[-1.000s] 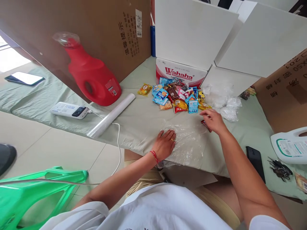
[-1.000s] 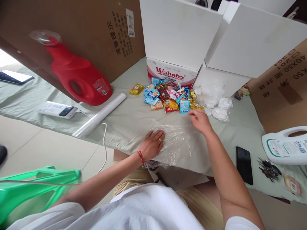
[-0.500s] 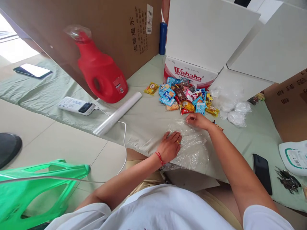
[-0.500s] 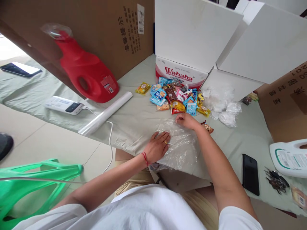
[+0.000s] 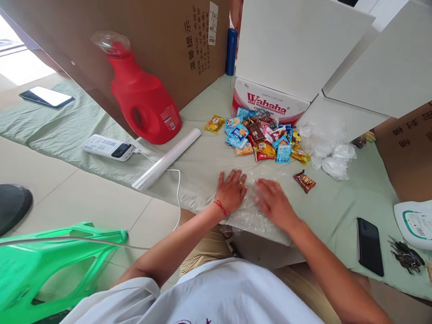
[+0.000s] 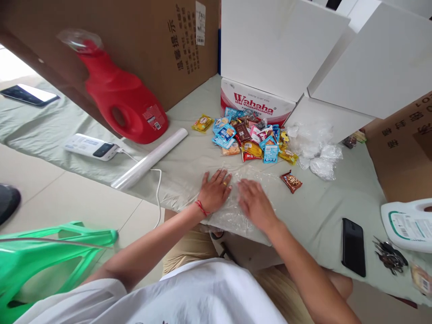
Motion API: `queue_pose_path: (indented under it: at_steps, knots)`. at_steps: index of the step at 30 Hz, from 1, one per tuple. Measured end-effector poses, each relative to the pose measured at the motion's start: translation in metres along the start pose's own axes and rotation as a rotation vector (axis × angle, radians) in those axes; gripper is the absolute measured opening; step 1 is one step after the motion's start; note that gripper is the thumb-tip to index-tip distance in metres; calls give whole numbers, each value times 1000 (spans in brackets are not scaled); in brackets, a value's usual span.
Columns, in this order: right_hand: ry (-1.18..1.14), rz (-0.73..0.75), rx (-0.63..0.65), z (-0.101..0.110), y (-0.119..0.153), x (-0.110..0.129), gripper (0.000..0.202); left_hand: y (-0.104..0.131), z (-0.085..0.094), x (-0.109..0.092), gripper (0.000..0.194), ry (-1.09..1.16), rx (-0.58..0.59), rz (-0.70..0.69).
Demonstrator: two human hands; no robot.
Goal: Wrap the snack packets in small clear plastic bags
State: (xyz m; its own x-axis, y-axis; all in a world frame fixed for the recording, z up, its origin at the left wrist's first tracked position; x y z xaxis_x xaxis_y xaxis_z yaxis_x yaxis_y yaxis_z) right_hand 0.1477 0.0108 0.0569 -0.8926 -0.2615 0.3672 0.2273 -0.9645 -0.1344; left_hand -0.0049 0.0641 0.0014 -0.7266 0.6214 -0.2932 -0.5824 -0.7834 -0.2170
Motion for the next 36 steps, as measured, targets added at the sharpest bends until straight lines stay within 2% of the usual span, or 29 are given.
queue_pose_path:
  at_steps: [2,4,5,6,8,10,12,15,17,19,21,24,26,29,31,32,34,36]
  knots:
    - [3,40,148,-24,46,5,64,-3,-3,12,53,-31,18,10]
    - [-10,-5,216,-35,85,-13,73,-3,-4,23,55,-48,25,28]
    - [-16,-69,190,-34,101,-29,74,-3,-4,28,56,-53,26,43]
    - [-17,-159,113,-27,113,-49,72,-2,-3,31,57,-58,27,58]
    - [7,-401,-134,-2,132,-90,67,-2,0,34,58,-63,33,87]
    - [50,-604,-325,17,141,-118,61,-2,4,31,58,-65,40,115]
    - [85,-670,-324,19,134,-124,54,-4,11,25,58,-75,21,150]
    - [76,-634,-182,3,106,-112,44,-13,24,14,57,-102,-62,153]
    - [6,-623,-146,-5,91,-105,35,-22,26,6,55,-98,-72,45]
    - [-89,-628,-128,-6,85,-106,30,-26,19,2,53,-83,-11,-83]
    - [-183,-666,-102,-4,88,-116,26,-22,10,4,52,-79,80,-121]
    - [-289,-736,-38,1,104,-137,26,-3,6,8,52,-89,174,-60]
    - [-251,-746,-46,7,112,-147,28,10,14,3,53,-94,187,-32]
    - [-37,-737,-204,24,112,-148,36,15,35,-9,52,-106,111,16]
    - [42,-674,-287,31,101,-134,40,11,42,-15,50,-91,44,47]
    - [42,-605,-290,31,91,-123,42,8,39,-18,50,-77,29,55]
    - [8,-405,-212,23,71,-97,47,2,24,-21,49,-53,31,57]
    - [3,-239,-75,8,55,-78,53,-4,3,-22,49,-47,48,18]
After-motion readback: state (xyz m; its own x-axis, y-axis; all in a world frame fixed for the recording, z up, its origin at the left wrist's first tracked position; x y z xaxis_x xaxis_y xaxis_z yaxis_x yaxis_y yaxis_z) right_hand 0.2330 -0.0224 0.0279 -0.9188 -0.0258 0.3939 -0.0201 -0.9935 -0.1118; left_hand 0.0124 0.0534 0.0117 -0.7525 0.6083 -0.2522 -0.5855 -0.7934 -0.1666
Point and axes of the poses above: each hand's wrist, its own y-axis away from the middle knuckle, its own z-axis out of the back of the hand, x = y × z, the point moved 6 cm from there along -y, towards the middle knuckle, and after that the axes turned 9 degrees about -z, right-handed, at the moved point
